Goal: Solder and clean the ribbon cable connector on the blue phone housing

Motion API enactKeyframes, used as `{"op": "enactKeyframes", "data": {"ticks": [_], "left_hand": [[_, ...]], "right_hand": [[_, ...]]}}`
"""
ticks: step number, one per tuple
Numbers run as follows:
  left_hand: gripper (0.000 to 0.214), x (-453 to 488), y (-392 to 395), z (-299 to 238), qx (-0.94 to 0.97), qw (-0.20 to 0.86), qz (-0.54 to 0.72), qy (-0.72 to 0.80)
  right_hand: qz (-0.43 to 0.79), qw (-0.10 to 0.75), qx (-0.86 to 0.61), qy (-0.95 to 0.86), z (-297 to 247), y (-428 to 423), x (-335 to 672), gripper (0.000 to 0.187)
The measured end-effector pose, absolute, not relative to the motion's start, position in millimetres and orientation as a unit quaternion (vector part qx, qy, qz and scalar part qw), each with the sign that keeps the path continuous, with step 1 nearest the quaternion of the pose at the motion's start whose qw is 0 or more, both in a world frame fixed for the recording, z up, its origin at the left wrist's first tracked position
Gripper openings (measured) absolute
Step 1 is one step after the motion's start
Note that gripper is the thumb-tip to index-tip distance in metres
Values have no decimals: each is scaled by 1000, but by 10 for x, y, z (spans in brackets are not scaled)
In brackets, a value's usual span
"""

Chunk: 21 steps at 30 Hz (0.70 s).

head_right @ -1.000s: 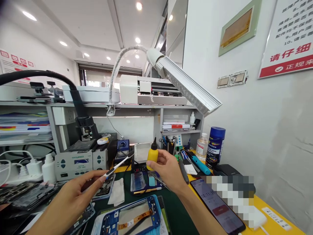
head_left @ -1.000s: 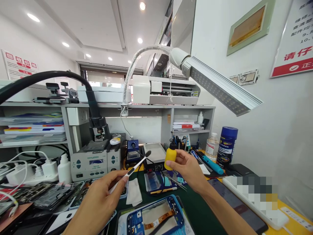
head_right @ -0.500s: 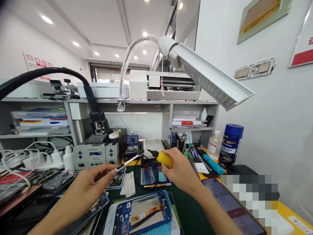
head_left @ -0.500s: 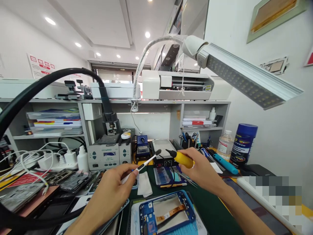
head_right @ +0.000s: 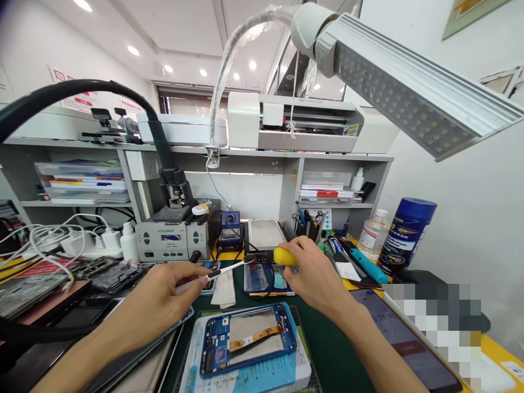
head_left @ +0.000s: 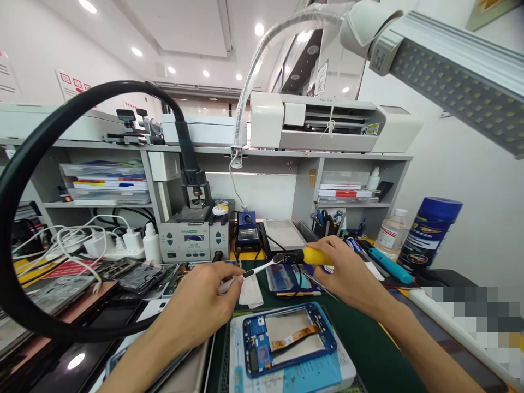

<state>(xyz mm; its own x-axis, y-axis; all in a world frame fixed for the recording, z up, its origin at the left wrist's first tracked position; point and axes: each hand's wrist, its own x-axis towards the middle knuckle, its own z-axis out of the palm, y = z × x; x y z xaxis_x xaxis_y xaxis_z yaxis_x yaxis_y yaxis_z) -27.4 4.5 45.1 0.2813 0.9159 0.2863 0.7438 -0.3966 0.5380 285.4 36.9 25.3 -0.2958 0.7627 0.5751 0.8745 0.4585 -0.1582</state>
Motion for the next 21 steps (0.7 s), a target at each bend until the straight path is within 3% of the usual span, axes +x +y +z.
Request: {"op": "enactKeyframes", "data": {"ticks": [21], "left_hand": [[35, -288, 14, 474, 788, 147, 283, 527]], "right_hand": [[-130, 279, -520, -797, 293, 342, 2905, 30]]}}
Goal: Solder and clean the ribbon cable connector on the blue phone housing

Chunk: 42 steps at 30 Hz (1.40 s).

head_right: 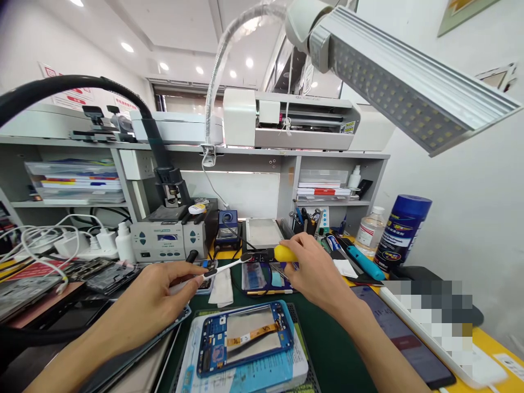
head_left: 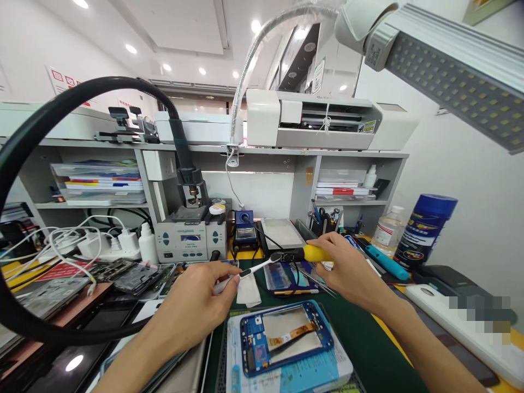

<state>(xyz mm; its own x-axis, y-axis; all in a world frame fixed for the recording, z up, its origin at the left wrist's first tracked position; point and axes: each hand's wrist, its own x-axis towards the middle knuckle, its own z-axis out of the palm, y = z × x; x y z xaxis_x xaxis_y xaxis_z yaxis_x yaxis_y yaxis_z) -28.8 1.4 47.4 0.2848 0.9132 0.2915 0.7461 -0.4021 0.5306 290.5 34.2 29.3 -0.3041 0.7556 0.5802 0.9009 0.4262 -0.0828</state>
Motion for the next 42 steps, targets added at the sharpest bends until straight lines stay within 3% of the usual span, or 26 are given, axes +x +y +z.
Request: {"op": "enactKeyframes", "data": {"ticks": [42], "left_hand": [[35, -262, -6, 515, 800, 149, 250, 525]], "right_hand": [[-165, 279, -486, -812, 313, 303, 2854, 24]]}}
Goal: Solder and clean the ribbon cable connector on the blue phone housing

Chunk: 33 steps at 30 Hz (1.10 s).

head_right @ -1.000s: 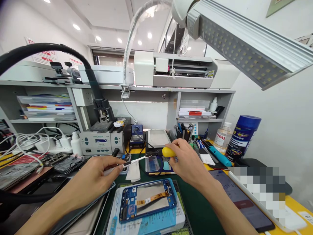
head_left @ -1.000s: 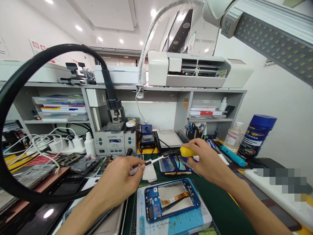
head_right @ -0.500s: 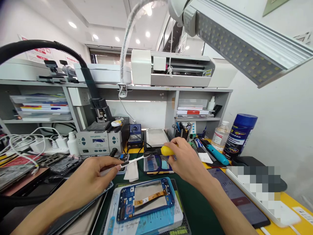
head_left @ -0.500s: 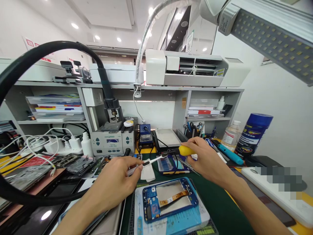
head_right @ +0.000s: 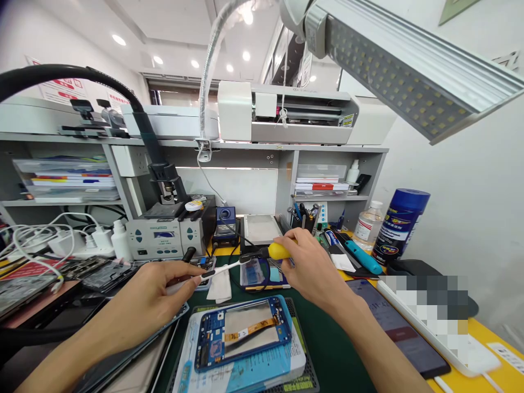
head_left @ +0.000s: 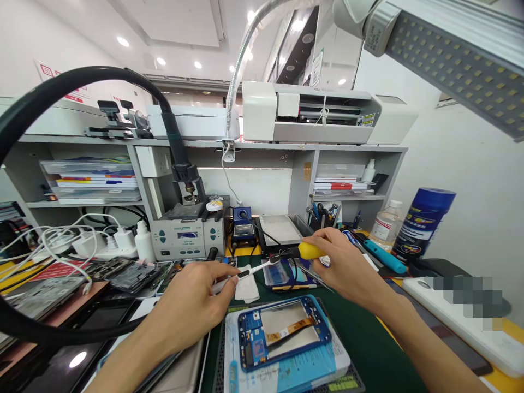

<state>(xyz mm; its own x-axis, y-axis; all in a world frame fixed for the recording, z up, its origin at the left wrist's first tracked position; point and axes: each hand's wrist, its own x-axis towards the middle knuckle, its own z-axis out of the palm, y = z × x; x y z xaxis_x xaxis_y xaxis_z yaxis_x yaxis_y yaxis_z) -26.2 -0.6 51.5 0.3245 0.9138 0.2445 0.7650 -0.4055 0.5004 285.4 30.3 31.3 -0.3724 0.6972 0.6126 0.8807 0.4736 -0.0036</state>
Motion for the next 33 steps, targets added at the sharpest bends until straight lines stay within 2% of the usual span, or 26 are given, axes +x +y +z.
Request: {"op": "enactKeyframes", "data": {"ticks": [33], "left_hand": [[37, -307, 6, 514, 794, 160, 249, 531]], "right_hand": [[-164, 287, -501, -800, 346, 289, 2902, 24]]}}
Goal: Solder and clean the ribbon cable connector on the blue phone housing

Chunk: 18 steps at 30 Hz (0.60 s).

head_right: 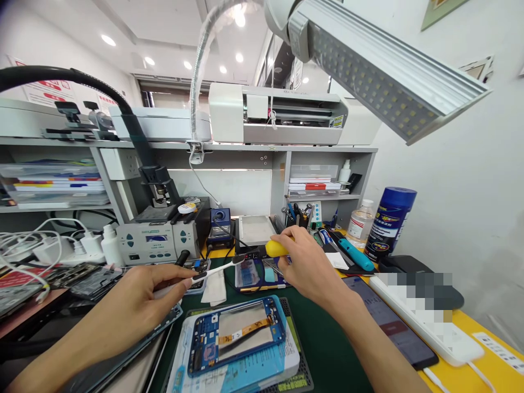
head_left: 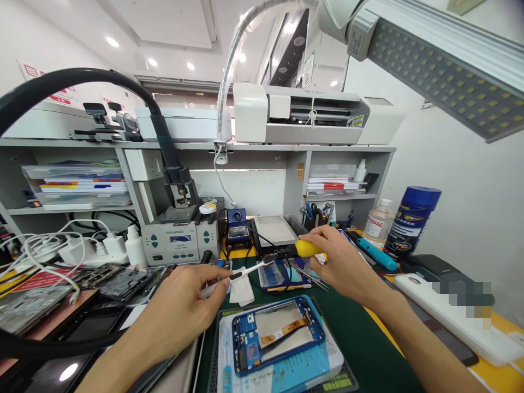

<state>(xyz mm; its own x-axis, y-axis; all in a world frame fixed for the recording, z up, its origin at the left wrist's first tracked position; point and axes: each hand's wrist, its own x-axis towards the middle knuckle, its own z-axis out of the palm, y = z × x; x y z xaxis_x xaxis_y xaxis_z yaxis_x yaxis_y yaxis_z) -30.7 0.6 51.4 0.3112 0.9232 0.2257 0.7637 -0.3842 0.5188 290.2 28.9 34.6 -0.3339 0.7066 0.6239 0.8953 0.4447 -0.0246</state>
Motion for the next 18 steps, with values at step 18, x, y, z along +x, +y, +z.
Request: {"op": "enactKeyframes", "data": {"ticks": [18], "left_hand": [[36, -310, 4, 508, 792, 164, 251, 532]], "right_hand": [[-159, 280, -495, -807, 337, 273, 2858, 23]]}}
